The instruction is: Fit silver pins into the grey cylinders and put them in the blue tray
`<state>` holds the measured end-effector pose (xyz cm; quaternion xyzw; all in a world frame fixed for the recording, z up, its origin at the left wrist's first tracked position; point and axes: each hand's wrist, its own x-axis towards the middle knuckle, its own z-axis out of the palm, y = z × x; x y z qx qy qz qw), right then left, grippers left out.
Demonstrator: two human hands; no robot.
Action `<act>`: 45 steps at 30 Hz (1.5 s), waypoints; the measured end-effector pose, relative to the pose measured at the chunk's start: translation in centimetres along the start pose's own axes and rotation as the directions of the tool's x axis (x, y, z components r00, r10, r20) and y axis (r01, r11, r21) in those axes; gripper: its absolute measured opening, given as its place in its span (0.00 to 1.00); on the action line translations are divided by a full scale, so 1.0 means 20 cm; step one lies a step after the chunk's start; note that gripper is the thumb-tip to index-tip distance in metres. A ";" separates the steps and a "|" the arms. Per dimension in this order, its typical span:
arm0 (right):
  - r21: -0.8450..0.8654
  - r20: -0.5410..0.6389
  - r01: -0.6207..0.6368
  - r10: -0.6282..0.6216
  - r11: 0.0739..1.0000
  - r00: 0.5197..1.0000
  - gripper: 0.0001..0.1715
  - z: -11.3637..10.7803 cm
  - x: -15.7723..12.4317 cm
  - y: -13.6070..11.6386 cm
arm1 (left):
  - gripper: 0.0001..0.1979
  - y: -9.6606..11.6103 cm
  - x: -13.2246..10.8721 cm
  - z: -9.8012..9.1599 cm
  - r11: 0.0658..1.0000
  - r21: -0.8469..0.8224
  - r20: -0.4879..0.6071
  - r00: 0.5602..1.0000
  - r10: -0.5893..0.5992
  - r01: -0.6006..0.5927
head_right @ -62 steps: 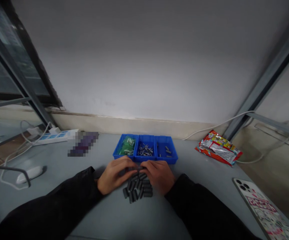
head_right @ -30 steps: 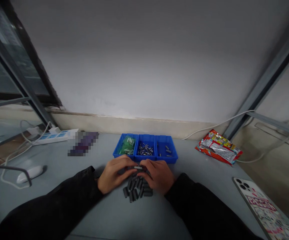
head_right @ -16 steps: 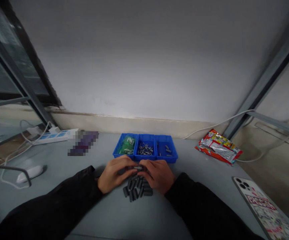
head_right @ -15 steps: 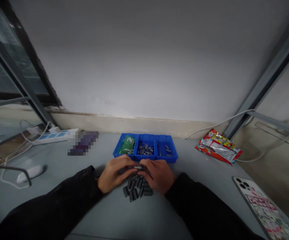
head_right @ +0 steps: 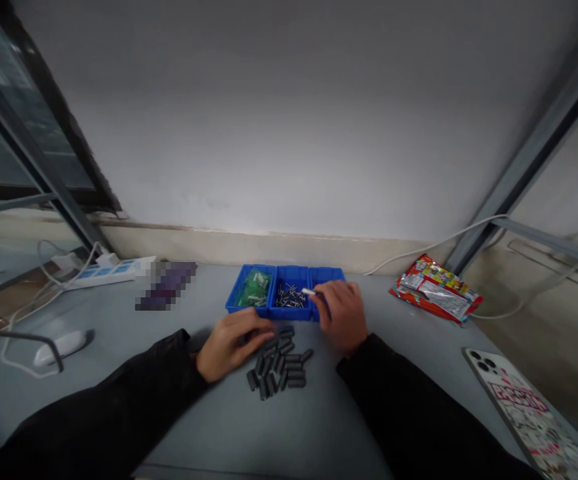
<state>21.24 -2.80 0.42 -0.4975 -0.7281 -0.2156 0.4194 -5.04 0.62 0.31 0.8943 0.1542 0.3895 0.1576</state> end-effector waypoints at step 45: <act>0.166 0.452 0.186 -0.243 0.968 0.858 0.17 0.01 -0.03 -0.13 | 0.13 -0.03 0.03 -0.05 0.916 0.401 0.535 0.814 -0.226 -0.009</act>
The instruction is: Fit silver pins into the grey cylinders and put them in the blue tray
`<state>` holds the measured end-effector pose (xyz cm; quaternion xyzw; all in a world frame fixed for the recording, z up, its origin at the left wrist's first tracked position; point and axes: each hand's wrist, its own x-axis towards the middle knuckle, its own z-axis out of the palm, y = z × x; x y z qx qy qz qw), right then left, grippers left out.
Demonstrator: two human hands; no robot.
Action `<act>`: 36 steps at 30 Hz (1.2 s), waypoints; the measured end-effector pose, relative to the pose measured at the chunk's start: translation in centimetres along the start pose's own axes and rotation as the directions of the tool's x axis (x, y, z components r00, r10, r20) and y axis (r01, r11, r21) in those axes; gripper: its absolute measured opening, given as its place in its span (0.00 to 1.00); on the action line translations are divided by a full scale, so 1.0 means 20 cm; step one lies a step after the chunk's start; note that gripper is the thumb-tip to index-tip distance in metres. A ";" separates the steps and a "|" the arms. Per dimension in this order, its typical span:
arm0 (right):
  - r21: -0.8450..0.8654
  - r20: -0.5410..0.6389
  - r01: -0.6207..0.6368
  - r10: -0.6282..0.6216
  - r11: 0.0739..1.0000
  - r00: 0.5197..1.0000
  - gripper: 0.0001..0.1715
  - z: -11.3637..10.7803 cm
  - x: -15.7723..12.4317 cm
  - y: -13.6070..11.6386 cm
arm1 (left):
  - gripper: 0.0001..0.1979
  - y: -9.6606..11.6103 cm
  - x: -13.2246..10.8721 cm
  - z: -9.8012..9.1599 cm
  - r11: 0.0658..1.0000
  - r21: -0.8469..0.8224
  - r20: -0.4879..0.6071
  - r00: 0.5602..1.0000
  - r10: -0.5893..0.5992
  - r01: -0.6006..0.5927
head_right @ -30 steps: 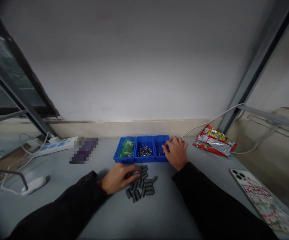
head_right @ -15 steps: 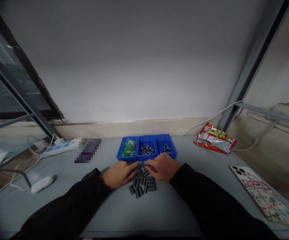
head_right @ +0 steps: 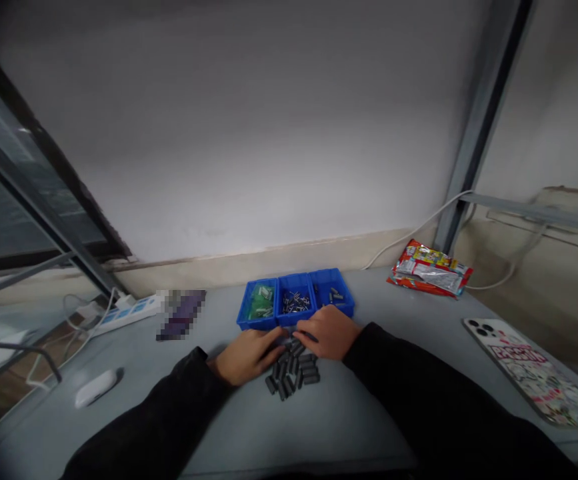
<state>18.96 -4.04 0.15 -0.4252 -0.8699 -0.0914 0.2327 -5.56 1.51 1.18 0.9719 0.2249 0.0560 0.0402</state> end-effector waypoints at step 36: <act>0.041 0.036 0.014 -0.015 0.999 0.999 0.14 0.01 0.00 -0.04 | 0.16 -0.05 -0.02 -0.05 1.000 0.008 0.001 1.000 0.027 -0.027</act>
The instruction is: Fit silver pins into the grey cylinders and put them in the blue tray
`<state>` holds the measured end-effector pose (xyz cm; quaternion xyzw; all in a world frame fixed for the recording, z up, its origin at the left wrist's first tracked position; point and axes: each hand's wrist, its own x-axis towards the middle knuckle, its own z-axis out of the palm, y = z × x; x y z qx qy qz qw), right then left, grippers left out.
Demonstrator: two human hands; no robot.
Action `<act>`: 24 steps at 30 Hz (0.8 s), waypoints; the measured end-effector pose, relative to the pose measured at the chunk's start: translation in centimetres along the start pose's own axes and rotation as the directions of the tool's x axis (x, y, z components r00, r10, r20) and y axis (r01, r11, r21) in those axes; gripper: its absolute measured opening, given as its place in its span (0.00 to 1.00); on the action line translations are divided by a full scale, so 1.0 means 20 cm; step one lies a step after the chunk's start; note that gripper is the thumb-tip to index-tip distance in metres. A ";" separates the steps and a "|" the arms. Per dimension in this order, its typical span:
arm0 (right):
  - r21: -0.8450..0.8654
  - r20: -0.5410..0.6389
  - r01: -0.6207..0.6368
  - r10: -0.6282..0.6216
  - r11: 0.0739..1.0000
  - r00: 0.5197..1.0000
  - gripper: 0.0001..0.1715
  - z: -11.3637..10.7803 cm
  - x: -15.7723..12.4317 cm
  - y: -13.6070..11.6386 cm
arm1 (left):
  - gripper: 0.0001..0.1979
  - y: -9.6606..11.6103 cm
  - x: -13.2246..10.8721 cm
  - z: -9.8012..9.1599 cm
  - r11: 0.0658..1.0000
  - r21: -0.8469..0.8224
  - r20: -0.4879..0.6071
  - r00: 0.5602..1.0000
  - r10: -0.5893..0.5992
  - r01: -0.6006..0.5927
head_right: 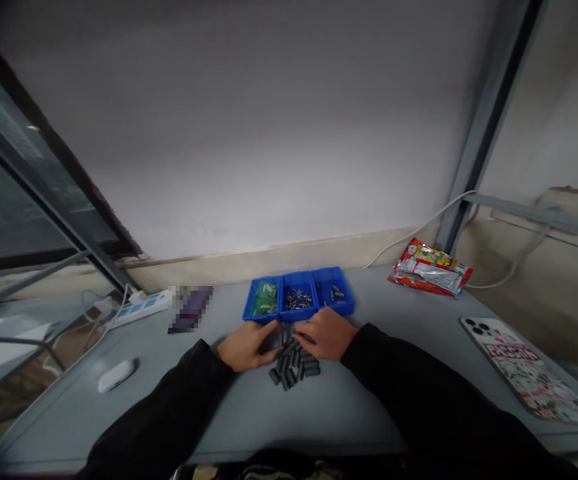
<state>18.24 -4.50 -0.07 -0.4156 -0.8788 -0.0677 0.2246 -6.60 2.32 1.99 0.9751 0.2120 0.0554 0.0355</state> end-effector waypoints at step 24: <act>-0.019 -0.259 0.108 -0.109 0.994 0.960 0.12 0.02 0.01 0.01 | 0.16 -0.05 0.03 0.08 0.972 -0.080 -0.413 0.895 0.168 -0.220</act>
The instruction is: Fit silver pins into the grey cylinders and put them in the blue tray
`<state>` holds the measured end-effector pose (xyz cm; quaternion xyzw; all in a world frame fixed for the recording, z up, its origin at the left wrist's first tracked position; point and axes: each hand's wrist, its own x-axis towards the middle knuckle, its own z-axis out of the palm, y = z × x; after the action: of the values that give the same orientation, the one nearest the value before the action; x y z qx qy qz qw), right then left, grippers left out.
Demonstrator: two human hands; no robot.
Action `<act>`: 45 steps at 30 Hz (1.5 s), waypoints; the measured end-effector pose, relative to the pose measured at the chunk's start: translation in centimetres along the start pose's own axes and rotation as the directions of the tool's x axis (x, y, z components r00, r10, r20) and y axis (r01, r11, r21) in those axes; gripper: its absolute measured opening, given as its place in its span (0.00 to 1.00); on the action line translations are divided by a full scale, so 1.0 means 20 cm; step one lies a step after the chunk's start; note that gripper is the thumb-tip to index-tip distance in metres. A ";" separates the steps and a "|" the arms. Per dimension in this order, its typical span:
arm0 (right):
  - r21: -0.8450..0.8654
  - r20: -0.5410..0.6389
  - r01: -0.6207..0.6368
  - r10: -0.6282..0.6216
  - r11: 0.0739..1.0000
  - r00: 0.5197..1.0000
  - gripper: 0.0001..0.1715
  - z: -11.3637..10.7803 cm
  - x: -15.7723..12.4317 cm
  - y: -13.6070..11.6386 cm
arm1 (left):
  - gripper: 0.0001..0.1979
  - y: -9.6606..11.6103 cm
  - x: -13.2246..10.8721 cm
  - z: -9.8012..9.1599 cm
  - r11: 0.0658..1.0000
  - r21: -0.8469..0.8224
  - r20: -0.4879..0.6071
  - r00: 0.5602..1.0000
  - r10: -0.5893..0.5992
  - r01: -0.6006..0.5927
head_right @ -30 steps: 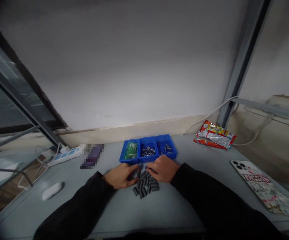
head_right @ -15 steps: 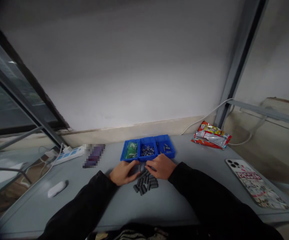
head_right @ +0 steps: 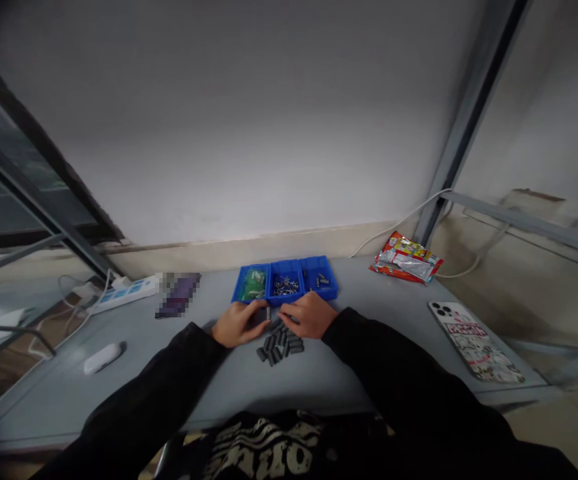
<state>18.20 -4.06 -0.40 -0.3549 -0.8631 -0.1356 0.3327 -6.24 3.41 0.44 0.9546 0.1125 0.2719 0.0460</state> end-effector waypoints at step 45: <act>0.128 0.028 -0.194 0.192 0.973 0.981 0.13 0.10 -0.03 -0.05 | 0.01 0.04 0.00 0.00 0.954 -0.284 -0.169 0.985 0.044 -0.092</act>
<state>16.82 -4.19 -2.35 -0.4156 -0.8341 -0.0433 0.3602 -5.96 2.56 0.54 0.9158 0.0416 0.3627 0.1672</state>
